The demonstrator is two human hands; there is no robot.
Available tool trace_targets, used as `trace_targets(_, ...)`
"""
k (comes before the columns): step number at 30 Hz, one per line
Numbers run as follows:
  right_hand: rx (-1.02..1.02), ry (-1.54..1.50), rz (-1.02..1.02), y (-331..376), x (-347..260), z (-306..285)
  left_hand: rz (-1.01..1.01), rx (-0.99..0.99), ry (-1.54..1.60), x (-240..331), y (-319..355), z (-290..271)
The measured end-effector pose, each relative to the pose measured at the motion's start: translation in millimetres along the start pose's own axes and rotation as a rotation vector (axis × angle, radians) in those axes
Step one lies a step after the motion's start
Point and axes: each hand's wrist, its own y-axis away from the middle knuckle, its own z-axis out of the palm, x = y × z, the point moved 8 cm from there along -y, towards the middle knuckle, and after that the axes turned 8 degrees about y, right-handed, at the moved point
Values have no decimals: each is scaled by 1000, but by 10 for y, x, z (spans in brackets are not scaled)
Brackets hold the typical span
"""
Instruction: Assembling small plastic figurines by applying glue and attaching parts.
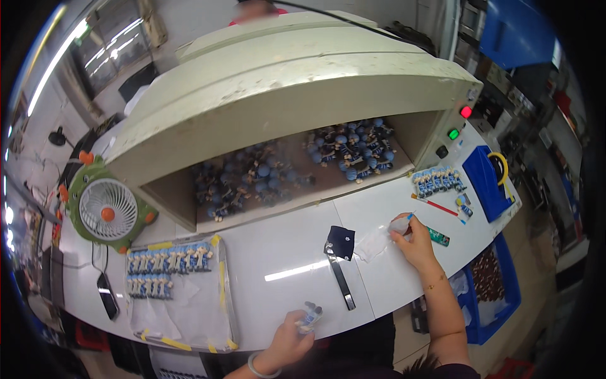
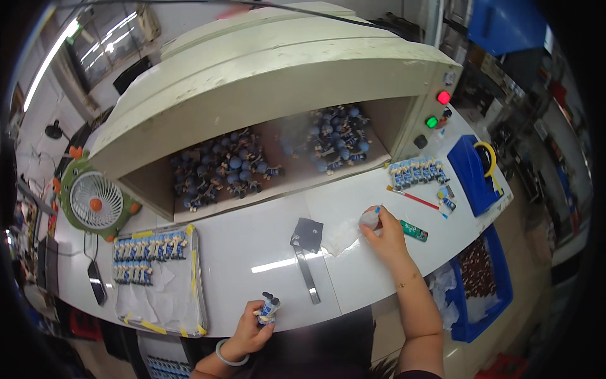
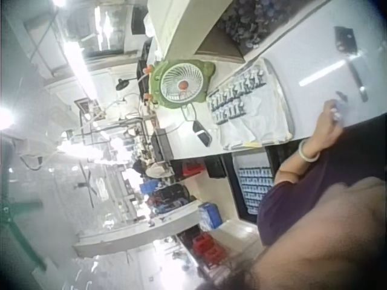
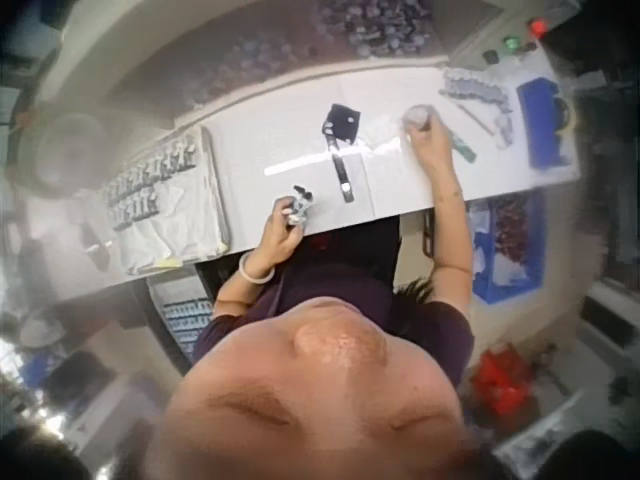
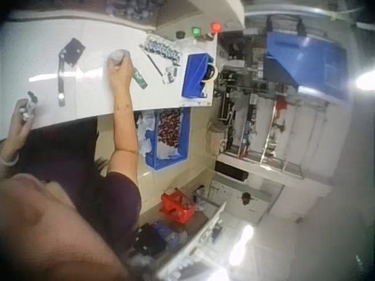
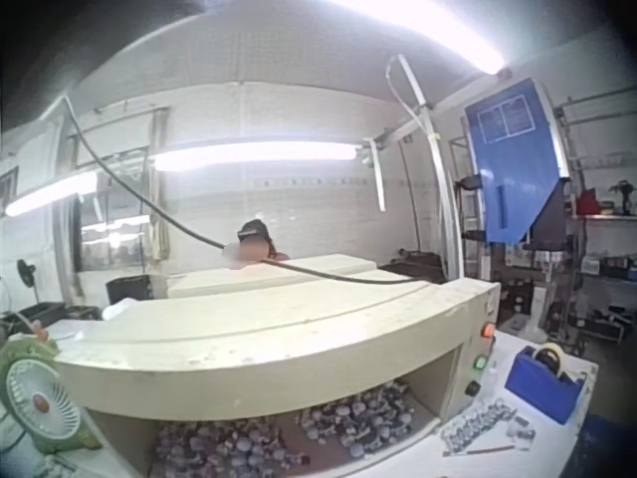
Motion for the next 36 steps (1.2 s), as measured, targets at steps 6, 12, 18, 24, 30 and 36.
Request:
trace_targets(6,30,12,4,17,-45,28,4,-45,17,117,-20,-52)
trace_targets(12,29,17,22,19,-40,-3,6,-67,34,145,-29,7)
trace_targets(18,38,36,15,18,28,-63,13,-73,39,182,-44,70)
trace_targets(24,10,-18,10,-18,61,94,12,-70,17,118,-21,-21)
trace_targets(30,-22,-55,28,23,56,112,52,-87,105,141,-51,10)
trace_targets(36,-13,-86,29,21,78,120,105,-59,40,209,-60,-23)
